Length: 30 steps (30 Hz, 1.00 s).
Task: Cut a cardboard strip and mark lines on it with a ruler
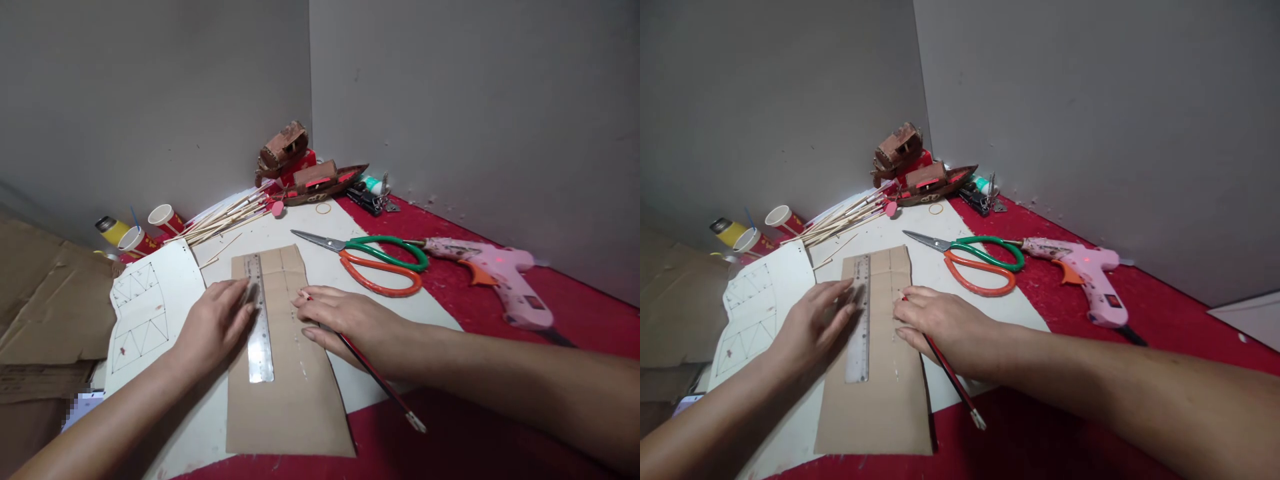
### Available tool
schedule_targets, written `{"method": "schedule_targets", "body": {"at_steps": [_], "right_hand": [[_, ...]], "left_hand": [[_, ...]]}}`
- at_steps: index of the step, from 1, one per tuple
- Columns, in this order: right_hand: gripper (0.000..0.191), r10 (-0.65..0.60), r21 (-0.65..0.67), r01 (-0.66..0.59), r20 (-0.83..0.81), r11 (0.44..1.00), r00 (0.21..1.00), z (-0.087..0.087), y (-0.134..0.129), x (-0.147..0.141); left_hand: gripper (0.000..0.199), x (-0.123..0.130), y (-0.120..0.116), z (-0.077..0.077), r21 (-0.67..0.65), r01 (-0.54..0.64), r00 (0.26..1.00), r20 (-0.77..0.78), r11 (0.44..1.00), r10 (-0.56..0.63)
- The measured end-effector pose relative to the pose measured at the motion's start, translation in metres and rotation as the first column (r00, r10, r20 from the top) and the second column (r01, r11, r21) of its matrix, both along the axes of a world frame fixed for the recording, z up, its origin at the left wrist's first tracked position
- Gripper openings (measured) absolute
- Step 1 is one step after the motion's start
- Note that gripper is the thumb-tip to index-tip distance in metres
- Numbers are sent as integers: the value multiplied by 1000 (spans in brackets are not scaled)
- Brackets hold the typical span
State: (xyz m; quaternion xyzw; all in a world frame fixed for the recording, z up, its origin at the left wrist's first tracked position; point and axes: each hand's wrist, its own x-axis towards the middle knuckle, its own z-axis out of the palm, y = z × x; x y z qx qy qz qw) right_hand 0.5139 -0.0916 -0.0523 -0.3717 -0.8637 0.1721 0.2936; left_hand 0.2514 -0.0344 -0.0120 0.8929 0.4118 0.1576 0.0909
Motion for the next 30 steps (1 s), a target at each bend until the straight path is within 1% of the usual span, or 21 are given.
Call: {"method": "schedule_targets", "body": {"at_steps": [1, 2, 4, 7, 10, 18, 23, 30], "right_hand": [[14, -1, 7, 1, -3, 1000, 1000, -1, 0, 0], [14, -3, 15, 3, -5, 1000, 1000, -1, 0, 0], [13, -10, 33, 10, -9, 999, 1000, -3, 1, -1], [13, -1, 52, 2, -13, 999, 1000, -4, 1, 0], [14, 20, 73, -19, -13, 997, 1000, -4, 1, 0], [17, 7, 114, -8, 4, 993, 1000, -8, 2, 0], [15, -8, 77, 9, -19, 997, 1000, -5, 3, 0], [16, -9, 68, 13, -63, 998, 998, -2, 5, 0]], "left_hand": [[44, -1, -3, -3, 55, 86, 996, -41, 995, -83], [47, -1, -6, -5, 81, 156, 985, -92, 984, -148], [53, -1, -9, -9, 60, 226, 959, -190, 972, -211], [59, -1, -9, -13, -18, 209, 938, -278, 978, -205], [63, -3, -6, -16, -48, 193, 934, -297, 980, -198], [63, -2, -5, -15, -37, 208, 932, -294, 977, -210], [63, -3, -5, -18, -22, 223, 936, -275, 975, -221], [64, -2, -6, -20, -23, 231, 938, -260, 973, -229]]}}
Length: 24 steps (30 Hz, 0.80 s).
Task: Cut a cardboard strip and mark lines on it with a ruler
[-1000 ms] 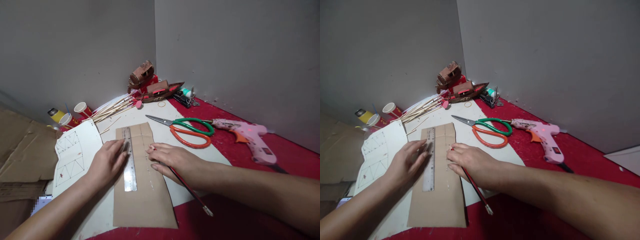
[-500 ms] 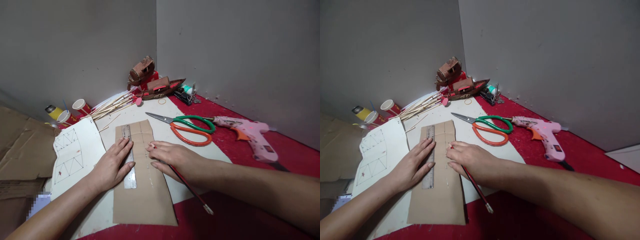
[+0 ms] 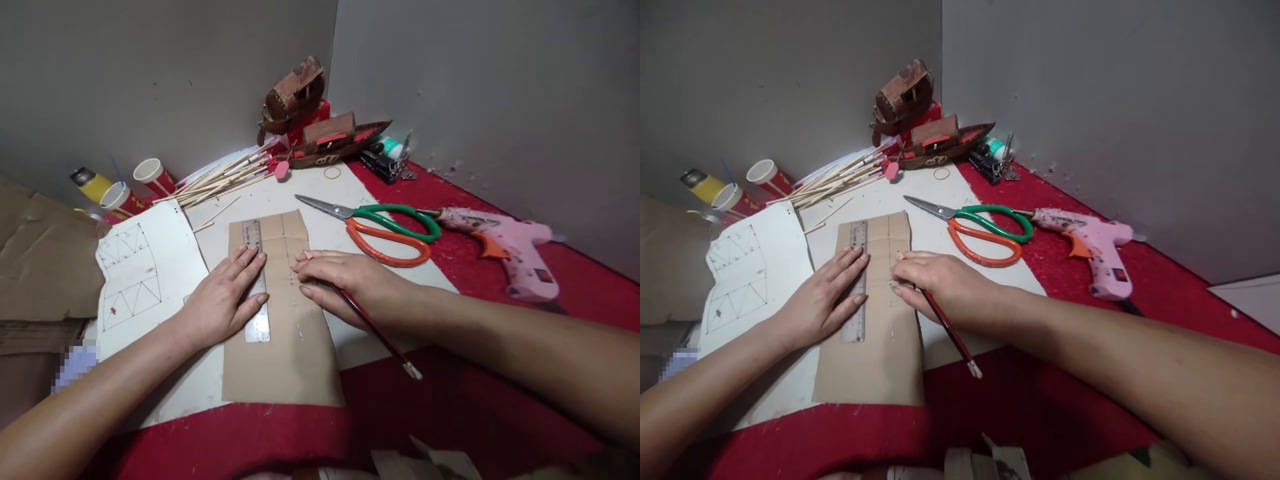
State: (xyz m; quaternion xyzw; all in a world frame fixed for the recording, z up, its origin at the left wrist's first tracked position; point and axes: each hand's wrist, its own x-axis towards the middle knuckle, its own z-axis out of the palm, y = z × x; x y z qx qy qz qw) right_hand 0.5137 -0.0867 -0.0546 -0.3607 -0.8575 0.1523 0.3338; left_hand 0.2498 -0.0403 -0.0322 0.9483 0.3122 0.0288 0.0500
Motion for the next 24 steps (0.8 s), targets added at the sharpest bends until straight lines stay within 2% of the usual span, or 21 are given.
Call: {"method": "schedule_targets", "body": {"at_steps": [12, 16, 18, 20, 22, 24], "right_hand": [[20, -30, -42, 31, 27, 999, 999, -2, -2, 1], [28, -97, -58, 94, -50, 994, 994, 3, -5, 0], [29, -167, -128, 150, -135, 980, 977, 10, -9, 0], [29, -233, -262, 173, -217, 949, 948, 20, -15, -1], [30, -270, -379, 157, -265, 912, 926, 31, -24, -2], [33, -248, -416, 111, -292, 903, 924, 40, -34, -5]], "left_hand": [[64, 1, 0, 2, -26, -6, 1000, -15, 1000, 5], [65, 2, 0, 2, -4, -4, 1000, -27, 1000, 4], [66, 2, 0, 1, -1, -4, 1000, -27, 1000, 4], [66, 1, 0, 0, 1, 0, 1000, -28, 1000, 0], [66, 1, -1, -1, 6, 5, 1000, -29, 1000, -4], [67, 1, -1, -2, 13, 6, 1000, -28, 1000, -5]]}}
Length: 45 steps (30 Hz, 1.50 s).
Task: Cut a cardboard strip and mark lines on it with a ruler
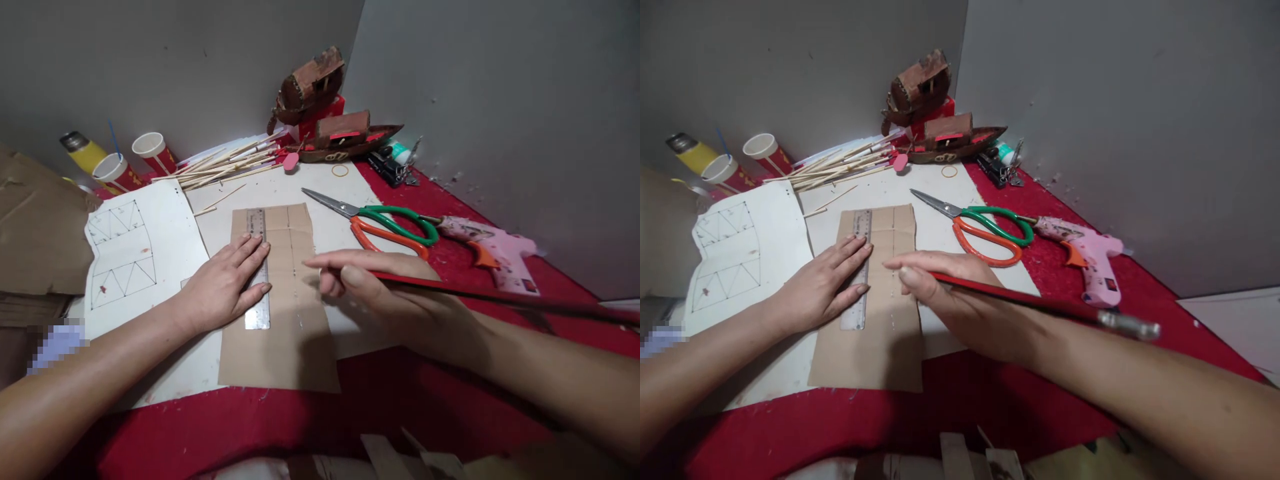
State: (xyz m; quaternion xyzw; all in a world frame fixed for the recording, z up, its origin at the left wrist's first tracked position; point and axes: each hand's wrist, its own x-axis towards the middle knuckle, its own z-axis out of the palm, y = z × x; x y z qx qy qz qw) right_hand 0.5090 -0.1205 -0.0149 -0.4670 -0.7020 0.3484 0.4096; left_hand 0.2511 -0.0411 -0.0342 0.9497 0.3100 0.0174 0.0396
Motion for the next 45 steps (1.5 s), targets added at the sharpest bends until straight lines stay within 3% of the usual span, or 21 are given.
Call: {"method": "schedule_targets", "body": {"at_steps": [2, 4, 7, 10, 13, 17, 19, 31, 45], "right_hand": [[36, 37, -29, -38, -42, 999, 998, 4, -11, -5], [36, 34, -152, -53, -121, 987, 992, 3, -21, -14], [27, -68, -405, -32, -230, 914, 971, -5, -33, -30], [22, -123, -511, -25, -254, 859, 959, -12, -38, -46], [20, -86, -485, -29, -214, 874, 973, -15, -39, -59], [17, -18, -307, -1, -60, 952, 998, -21, -37, -70], [17, -32, -258, 33, 7, 966, 999, -24, -37, -73], [20, -66, -210, 99, 159, 973, 985, -27, -40, -77], [18, 8, -253, 44, 200, 966, 980, -26, -43, -83]], "left_hand": [[67, 0, 0, -1, 5, -4, 1000, 1, 1000, 4], [67, 1, -1, -2, 11, -10, 1000, -3, 1000, 10], [66, 2, -2, -3, 34, -15, 1000, -21, 999, 16], [65, 3, -2, -3, 36, -17, 1000, -17, 999, 17], [66, 4, -2, -2, 20, -7, 1000, 0, 1000, 7], [66, 5, -2, -2, 47, -4, 999, -41, 999, 6], [66, 5, -2, -3, 48, -5, 999, -39, 999, 7], [64, 7, -4, -5, 43, -28, 999, -29, 999, 29], [64, 8, -6, -7, 41, -30, 999, -41, 999, 31]]}}
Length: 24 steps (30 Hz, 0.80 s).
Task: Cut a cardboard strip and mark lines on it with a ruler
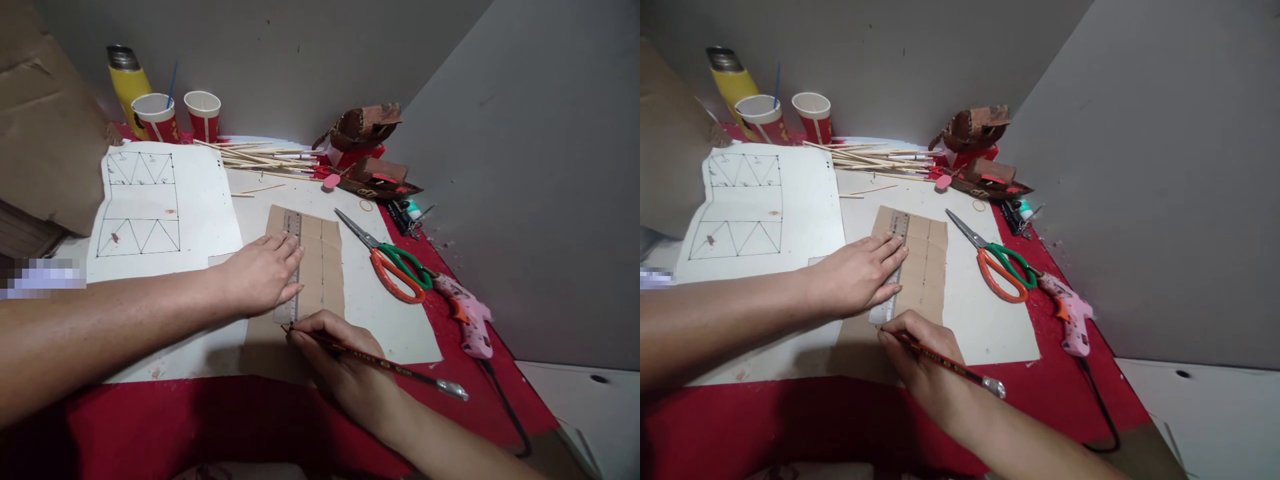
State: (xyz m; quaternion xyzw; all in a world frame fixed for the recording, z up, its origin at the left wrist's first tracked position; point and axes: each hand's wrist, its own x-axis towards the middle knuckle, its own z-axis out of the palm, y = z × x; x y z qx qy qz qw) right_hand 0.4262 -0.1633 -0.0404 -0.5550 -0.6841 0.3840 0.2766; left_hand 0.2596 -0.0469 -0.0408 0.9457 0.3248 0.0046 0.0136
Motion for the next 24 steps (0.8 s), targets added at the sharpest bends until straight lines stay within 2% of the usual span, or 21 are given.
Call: {"method": "schedule_targets", "body": {"at_steps": [11, 24], "right_hand": [[15, 17, 128, -21, 33, 992, 999, -2, -2, -2], [19, -18, 142, 9, 67, 990, 998, 1, -3, 0]], "left_hand": [[66, 0, 0, 3, -19, 7, 999, -45, 1000, -8], [66, 0, 1, 4, -27, 9, 997, -73, 1000, -11]]}}
